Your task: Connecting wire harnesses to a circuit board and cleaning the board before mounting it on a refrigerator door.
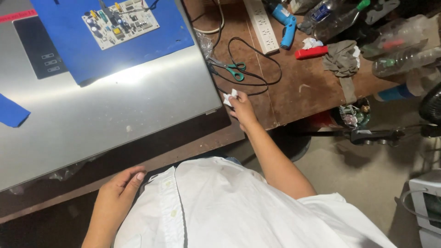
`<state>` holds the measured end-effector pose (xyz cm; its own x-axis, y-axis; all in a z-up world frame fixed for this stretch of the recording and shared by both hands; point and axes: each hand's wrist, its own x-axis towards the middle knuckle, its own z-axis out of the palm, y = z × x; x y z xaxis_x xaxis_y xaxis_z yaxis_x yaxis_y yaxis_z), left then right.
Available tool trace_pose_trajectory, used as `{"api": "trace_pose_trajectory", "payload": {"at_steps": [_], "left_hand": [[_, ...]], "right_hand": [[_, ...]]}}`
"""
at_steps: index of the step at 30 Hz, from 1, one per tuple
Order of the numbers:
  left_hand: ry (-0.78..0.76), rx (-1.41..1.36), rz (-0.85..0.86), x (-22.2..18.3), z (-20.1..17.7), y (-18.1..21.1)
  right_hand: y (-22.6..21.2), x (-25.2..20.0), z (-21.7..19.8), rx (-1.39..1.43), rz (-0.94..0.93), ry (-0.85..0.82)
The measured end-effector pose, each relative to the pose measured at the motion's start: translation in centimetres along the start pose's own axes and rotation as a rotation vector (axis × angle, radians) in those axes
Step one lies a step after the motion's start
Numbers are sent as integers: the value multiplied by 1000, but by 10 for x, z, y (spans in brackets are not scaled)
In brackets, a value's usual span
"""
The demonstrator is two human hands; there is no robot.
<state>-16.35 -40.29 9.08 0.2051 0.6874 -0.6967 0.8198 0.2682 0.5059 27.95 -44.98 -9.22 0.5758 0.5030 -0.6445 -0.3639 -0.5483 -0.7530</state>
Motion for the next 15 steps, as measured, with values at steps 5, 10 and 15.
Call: {"api": "trace_pose_trajectory", "payload": {"at_steps": [5, 10, 15], "left_hand": [[93, -126, -135, -22, 27, 39], [120, -130, -273, -20, 65, 70], [132, -136, -332, -20, 93, 116]], "right_hand": [[-4, 28, -21, -466, -205, 0], [-22, 64, -67, -686, -467, 36], [-49, 117, -53, -853, -729, -155]]}}
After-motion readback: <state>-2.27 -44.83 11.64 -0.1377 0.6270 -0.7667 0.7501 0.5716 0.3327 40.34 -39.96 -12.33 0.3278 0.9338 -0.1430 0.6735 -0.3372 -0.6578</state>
